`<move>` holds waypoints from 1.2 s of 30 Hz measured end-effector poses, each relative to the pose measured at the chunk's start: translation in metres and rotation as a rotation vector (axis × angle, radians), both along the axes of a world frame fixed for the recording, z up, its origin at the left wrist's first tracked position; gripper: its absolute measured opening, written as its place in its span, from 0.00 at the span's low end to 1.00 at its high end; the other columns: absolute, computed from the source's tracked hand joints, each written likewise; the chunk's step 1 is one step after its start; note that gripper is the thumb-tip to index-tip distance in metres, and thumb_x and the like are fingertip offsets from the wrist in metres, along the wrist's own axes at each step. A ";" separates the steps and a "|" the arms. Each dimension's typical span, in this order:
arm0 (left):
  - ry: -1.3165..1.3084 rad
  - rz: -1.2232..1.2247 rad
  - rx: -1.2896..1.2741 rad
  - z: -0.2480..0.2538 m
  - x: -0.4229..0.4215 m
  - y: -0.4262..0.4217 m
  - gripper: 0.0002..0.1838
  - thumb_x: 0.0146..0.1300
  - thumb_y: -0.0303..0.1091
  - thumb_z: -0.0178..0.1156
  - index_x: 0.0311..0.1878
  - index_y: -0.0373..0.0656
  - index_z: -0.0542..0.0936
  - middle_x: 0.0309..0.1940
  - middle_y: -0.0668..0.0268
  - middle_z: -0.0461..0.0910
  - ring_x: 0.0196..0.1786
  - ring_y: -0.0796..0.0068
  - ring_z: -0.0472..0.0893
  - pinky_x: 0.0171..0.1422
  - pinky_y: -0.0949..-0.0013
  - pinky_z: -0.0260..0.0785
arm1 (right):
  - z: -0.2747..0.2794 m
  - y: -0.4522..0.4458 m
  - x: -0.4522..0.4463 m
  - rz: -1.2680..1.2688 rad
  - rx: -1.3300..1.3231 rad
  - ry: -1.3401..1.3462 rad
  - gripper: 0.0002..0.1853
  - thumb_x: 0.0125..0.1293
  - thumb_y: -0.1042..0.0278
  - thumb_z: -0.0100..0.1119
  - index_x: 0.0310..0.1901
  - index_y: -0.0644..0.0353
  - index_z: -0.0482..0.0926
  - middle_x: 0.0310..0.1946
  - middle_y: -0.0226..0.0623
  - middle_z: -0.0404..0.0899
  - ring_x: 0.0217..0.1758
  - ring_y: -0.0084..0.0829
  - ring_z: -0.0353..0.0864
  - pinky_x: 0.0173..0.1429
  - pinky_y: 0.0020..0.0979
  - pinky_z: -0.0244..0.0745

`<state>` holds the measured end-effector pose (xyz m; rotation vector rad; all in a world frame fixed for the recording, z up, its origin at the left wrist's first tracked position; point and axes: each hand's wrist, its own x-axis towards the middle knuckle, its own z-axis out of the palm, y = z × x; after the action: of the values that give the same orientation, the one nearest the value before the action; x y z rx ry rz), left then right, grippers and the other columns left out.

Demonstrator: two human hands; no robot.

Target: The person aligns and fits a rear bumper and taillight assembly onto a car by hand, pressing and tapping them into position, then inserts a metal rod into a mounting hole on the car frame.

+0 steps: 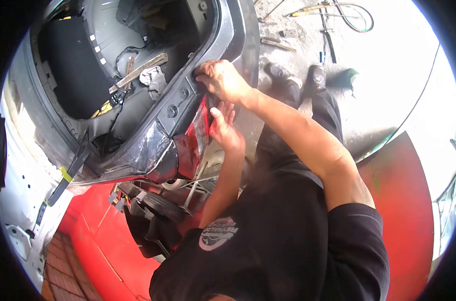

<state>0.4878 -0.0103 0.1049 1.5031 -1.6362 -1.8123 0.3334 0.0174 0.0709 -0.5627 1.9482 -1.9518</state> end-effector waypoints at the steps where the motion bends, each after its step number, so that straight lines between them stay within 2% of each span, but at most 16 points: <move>1: 0.003 0.000 0.014 0.001 0.001 0.000 0.33 0.76 0.56 0.59 0.62 0.29 0.80 0.60 0.55 0.84 0.57 0.67 0.84 0.61 0.65 0.72 | 0.001 -0.001 0.001 -0.003 0.015 0.004 0.11 0.59 0.76 0.64 0.44 0.68 0.86 0.40 0.51 0.87 0.46 0.52 0.87 0.52 0.42 0.83; 8: 0.019 -0.059 0.073 0.007 -0.001 -0.001 0.30 0.78 0.56 0.56 0.66 0.37 0.80 0.64 0.64 0.83 0.59 0.68 0.82 0.64 0.63 0.68 | -0.005 -0.005 0.002 0.004 0.031 0.140 0.11 0.54 0.81 0.64 0.40 0.69 0.79 0.32 0.49 0.81 0.40 0.54 0.84 0.44 0.46 0.81; 11: 0.050 -0.031 0.046 0.010 -0.005 0.001 0.28 0.80 0.50 0.56 0.63 0.30 0.79 0.59 0.54 0.85 0.57 0.66 0.86 0.62 0.68 0.72 | -0.006 -0.004 0.000 0.019 0.037 0.242 0.12 0.51 0.83 0.64 0.39 0.68 0.78 0.31 0.48 0.80 0.39 0.53 0.83 0.42 0.46 0.81; 14: 0.066 -0.042 0.037 0.002 0.001 -0.001 0.28 0.80 0.49 0.55 0.66 0.31 0.77 0.60 0.52 0.84 0.58 0.65 0.86 0.62 0.66 0.72 | -0.007 -0.005 0.000 0.069 0.087 0.194 0.04 0.62 0.80 0.61 0.38 0.68 0.80 0.32 0.47 0.78 0.40 0.53 0.82 0.47 0.46 0.79; 20: 0.098 -0.065 0.046 0.001 0.002 -0.001 0.26 0.81 0.46 0.54 0.69 0.33 0.72 0.61 0.49 0.83 0.59 0.62 0.85 0.65 0.63 0.72 | 0.003 -0.002 -0.007 0.129 0.135 0.113 0.03 0.63 0.80 0.61 0.36 0.68 0.77 0.31 0.48 0.77 0.39 0.53 0.82 0.44 0.46 0.77; 26: 0.134 -0.057 0.057 0.002 0.000 0.000 0.23 0.82 0.41 0.52 0.66 0.29 0.74 0.62 0.47 0.82 0.60 0.59 0.84 0.68 0.59 0.71 | 0.014 -0.004 -0.011 0.158 0.220 0.062 0.05 0.64 0.79 0.62 0.35 0.68 0.75 0.29 0.50 0.74 0.37 0.55 0.82 0.40 0.46 0.77; 29: 0.100 -0.086 0.037 0.004 -0.002 0.001 0.31 0.81 0.53 0.53 0.65 0.31 0.78 0.63 0.54 0.82 0.63 0.58 0.82 0.71 0.53 0.66 | 0.014 -0.003 -0.011 0.171 0.206 0.113 0.06 0.64 0.78 0.63 0.34 0.68 0.74 0.29 0.52 0.76 0.36 0.57 0.83 0.39 0.46 0.77; 35: 0.121 -0.099 0.059 0.000 0.002 0.000 0.32 0.81 0.53 0.52 0.64 0.28 0.78 0.66 0.50 0.80 0.67 0.54 0.79 0.74 0.49 0.64 | 0.021 -0.004 -0.013 0.191 0.285 -0.057 0.07 0.66 0.73 0.62 0.36 0.69 0.77 0.31 0.54 0.80 0.38 0.58 0.85 0.41 0.46 0.78; 36: 0.110 -0.092 0.081 -0.001 0.003 0.000 0.32 0.81 0.53 0.52 0.65 0.27 0.77 0.66 0.50 0.79 0.68 0.53 0.79 0.74 0.49 0.64 | 0.021 -0.003 -0.015 0.205 0.295 -0.011 0.07 0.66 0.73 0.61 0.36 0.69 0.79 0.30 0.55 0.80 0.38 0.57 0.85 0.41 0.45 0.79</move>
<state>0.4908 -0.0101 0.1043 1.3543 -1.6226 -1.9953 0.3180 0.0141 0.0916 -0.6382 2.0328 -1.5080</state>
